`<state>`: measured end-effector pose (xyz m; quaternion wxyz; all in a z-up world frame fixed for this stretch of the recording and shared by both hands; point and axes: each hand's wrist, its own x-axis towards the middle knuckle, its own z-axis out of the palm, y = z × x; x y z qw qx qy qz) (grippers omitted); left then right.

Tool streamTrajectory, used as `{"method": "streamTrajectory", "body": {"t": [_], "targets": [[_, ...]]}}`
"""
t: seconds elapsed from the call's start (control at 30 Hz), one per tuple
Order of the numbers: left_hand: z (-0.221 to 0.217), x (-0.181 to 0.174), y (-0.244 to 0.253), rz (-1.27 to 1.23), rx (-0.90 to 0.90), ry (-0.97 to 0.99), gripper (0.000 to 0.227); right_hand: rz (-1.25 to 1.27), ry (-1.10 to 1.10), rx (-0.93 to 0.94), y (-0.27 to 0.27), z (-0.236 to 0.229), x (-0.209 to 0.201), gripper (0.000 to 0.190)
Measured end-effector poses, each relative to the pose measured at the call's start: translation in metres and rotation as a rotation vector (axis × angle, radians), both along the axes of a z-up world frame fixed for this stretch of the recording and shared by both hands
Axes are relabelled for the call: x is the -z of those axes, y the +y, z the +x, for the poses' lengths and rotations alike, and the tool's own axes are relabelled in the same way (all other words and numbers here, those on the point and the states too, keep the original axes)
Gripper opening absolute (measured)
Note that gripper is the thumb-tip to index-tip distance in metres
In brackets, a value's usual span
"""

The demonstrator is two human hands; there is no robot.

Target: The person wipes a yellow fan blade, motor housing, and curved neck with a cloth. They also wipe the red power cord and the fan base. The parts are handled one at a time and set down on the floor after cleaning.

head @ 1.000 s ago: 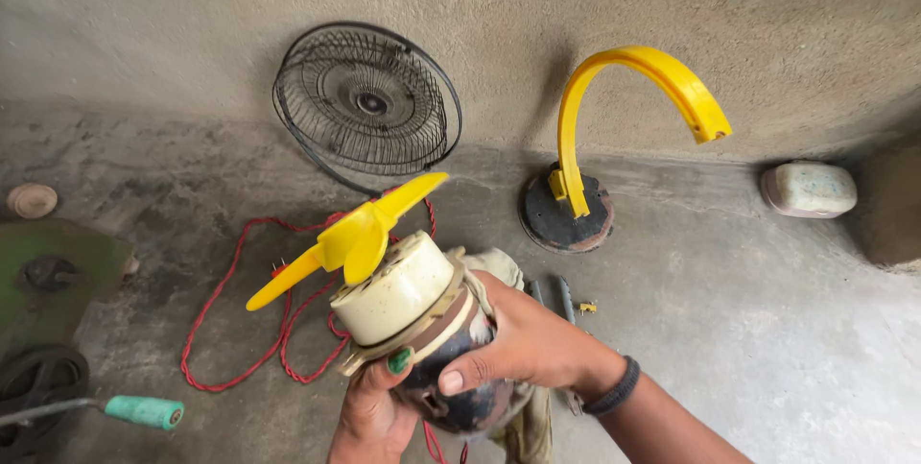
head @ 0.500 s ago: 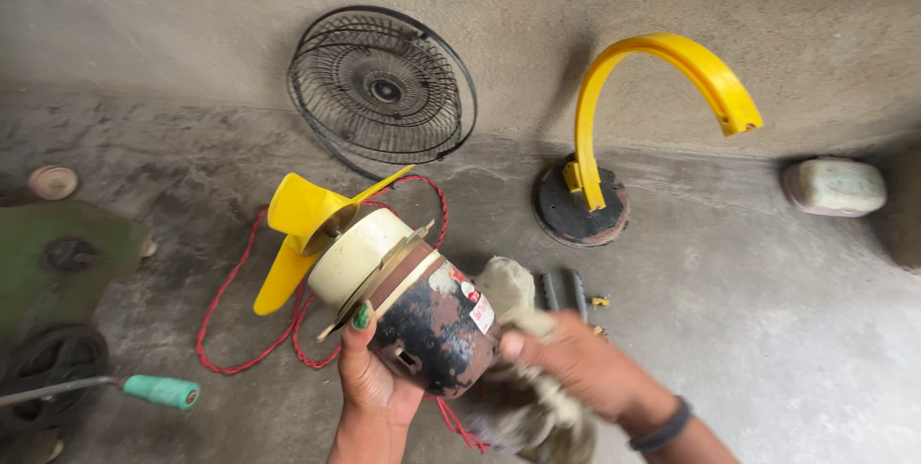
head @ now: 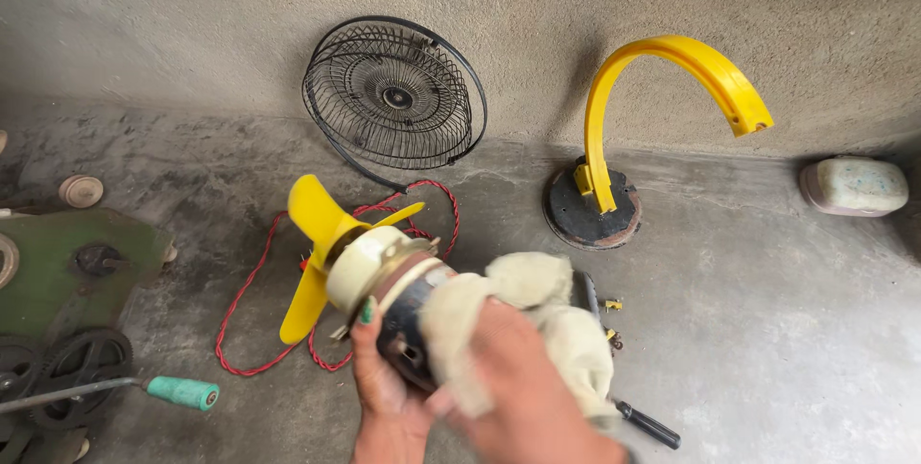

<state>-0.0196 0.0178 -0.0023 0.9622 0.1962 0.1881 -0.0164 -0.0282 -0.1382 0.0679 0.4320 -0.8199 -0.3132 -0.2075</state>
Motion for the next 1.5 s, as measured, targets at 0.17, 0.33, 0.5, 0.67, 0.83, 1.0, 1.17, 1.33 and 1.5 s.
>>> {"method": "streamTrajectory", "body": {"t": [0.17,0.33,0.5,0.67,0.83,1.0,1.17,1.33,1.5], "targets": [[-0.01,0.007,-0.001,0.133,-0.032,0.084,0.085,0.067,0.372,-0.132,0.0,0.019,0.013,0.052],[-0.009,0.001,0.004,0.253,0.001,-0.035,0.086,0.322,1.013,-0.038,0.003,0.033,-0.005,0.053],[-0.005,-0.01,0.001,0.344,0.025,-0.127,0.088,-0.236,-0.064,0.18,0.019,-0.007,-0.019,0.052],[-0.014,0.0,-0.001,0.312,0.006,-0.146,0.084,0.254,0.679,-0.141,-0.006,0.038,0.012,0.051],[-0.024,0.035,0.004,0.31,0.022,-0.223,0.083,0.996,1.555,-0.194,-0.014,0.049,0.048,0.047],[-0.013,0.022,0.009,0.37,0.002,-0.484,0.093,1.348,1.883,-0.303,-0.01,0.031,0.064,0.042],[0.004,-0.011,-0.007,0.397,-0.149,-0.489,0.099,0.591,0.969,-0.284,-0.023,0.002,0.09,0.031],[0.01,-0.04,-0.003,-0.017,-0.117,-0.261,0.093,0.598,1.172,0.155,-0.051,-0.002,0.063,0.044],[0.009,-0.047,-0.005,-0.387,-0.075,-0.181,0.093,0.145,0.324,0.279,-0.038,-0.001,0.015,0.035]]}}
